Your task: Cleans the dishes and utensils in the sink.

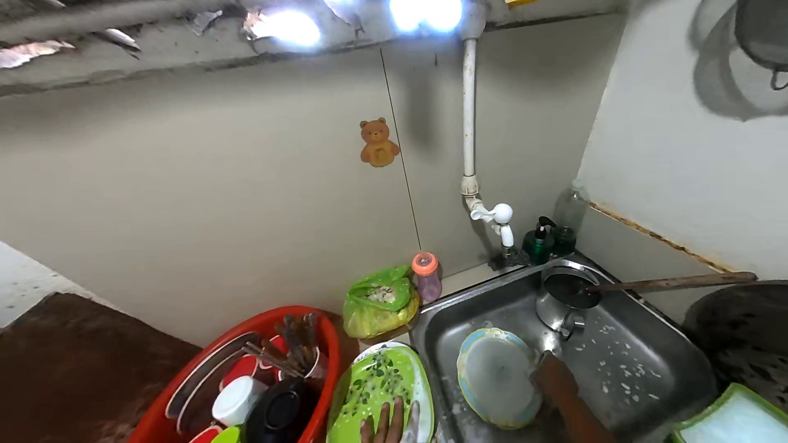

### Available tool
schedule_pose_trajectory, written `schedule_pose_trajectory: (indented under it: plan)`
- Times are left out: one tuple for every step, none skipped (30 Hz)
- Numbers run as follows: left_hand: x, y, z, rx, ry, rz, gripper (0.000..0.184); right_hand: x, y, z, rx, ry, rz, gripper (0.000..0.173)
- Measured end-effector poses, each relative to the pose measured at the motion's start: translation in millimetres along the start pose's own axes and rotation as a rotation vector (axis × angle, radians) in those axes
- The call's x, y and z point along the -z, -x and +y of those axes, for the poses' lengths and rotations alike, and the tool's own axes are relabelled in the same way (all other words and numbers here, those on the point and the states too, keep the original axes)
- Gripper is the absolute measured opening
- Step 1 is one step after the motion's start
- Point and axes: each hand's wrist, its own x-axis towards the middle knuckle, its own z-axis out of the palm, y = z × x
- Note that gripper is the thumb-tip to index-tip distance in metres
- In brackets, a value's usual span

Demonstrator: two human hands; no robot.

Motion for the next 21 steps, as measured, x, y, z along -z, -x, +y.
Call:
schedule_pose_trajectory:
  plan:
    - [1.2, -1.1, 2.0, 0.016, 0.021, 0.009, 0.06, 1.6, -4.9, 2.8, 0.001, -0.016, -0.012, 0.059]
    - [3.7, -1.7, 4.0, 0.028, 0.047, 0.024, 0.062, 3.8, -8.1, 4.7, 0.009, -0.032, -0.016, 0.058]
    - [5.8, -1.4, 5.2, 0.036, 0.074, 0.037, 0.063, 5.8, -11.0, 6.4, 0.016, -0.035, -0.024, 0.058]
    - [8.0, -0.3, 5.8, 0.037, 0.093, 0.044, 0.065, 7.8, -13.5, 7.6, 0.027, -0.035, -0.035, 0.058]
    - [10.1, 1.4, 5.7, 0.034, 0.106, 0.048, 0.067, 9.4, -15.3, 8.6, 0.037, -0.037, -0.042, 0.058]
    - [11.7, 3.3, 5.3, 0.031, 0.117, 0.052, 0.068, 11.0, -15.8, 9.5, 0.046, -0.041, -0.041, 0.059]
    - [12.7, 4.9, 5.1, 0.026, 0.123, 0.063, 0.069, 14.1, -15.0, 9.9, 0.056, -0.043, -0.029, 0.059]
    - [13.1, 6.3, 5.2, 0.018, 0.132, 0.084, 0.07, 18.7, -12.9, 10.2, 0.066, -0.048, -0.017, 0.059]
    - [13.0, 7.8, 5.3, 0.012, 0.138, 0.101, 0.07, 25.2, -8.6, 10.1, 0.071, -0.056, -0.004, 0.059]
    - [13.0, 8.9, 5.5, 0.009, 0.141, 0.108, 0.071, 33.8, -1.8, 9.6, 0.076, -0.058, 0.008, 0.058]
    - [13.4, 9.7, 6.5, 0.006, 0.146, 0.112, 0.072, 43.6, 3.8, 8.5, 0.084, -0.044, 0.017, 0.058]
    - [14.7, 10.5, 8.5, 0.001, 0.156, 0.117, 0.072, 53.5, 9.0, 7.2, 0.112, -0.026, 0.031, 0.058]
    - [17.0, 11.1, 11.4, -0.006, 0.168, 0.123, 0.073, 65.4, 17.9, 4.0, 0.164, -0.006, 0.048, 0.057]
    - [20.0, 10.9, 14.8, -0.014, 0.188, 0.131, 0.074, 77.5, 28.1, -0.5, 0.24, 0.022, 0.08, 0.057]
    - [23.2, 10.1, 18.4, -0.019, 0.22, 0.142, 0.076, 89.7, 41.4, -6.4, 0.337, 0.048, 0.124, 0.054]
    - [26.5, 8.1, 22.1, -0.028, 0.263, 0.161, 0.077, 102.8, 58.8, -14.3, 0.447, 0.083, 0.156, 0.05]
    - [30.9, 4.9, 26.0, -0.042, 0.32, 0.176, 0.078, 116.3, 79.5, -24.1, 0.561, 0.12, 0.17, 0.045]
    - [35.8, 1.2, 29.5, -0.06, 0.391, 0.189, 0.08, 129.2, 101.4, -34.9, 0.673, 0.161, 0.177, 0.041]
    - [40.4, -2.8, 32.2, -0.07, 0.477, 0.196, 0.084, 140.4, 122.9, -45.6, 0.778, 0.193, 0.186, 0.036]
    - [46.3, -6.1, 36.0, -0.066, 0.558, 0.196, 0.087, 148.8, 141.0, -55.2, 0.882, 0.201, 0.204, 0.032]
    - [52.8, -8.5, 40.7, -0.057, 0.641, 0.194, 0.089, 155.3, 156.6, -64.0, 0.97, 0.194, 0.211, 0.03]
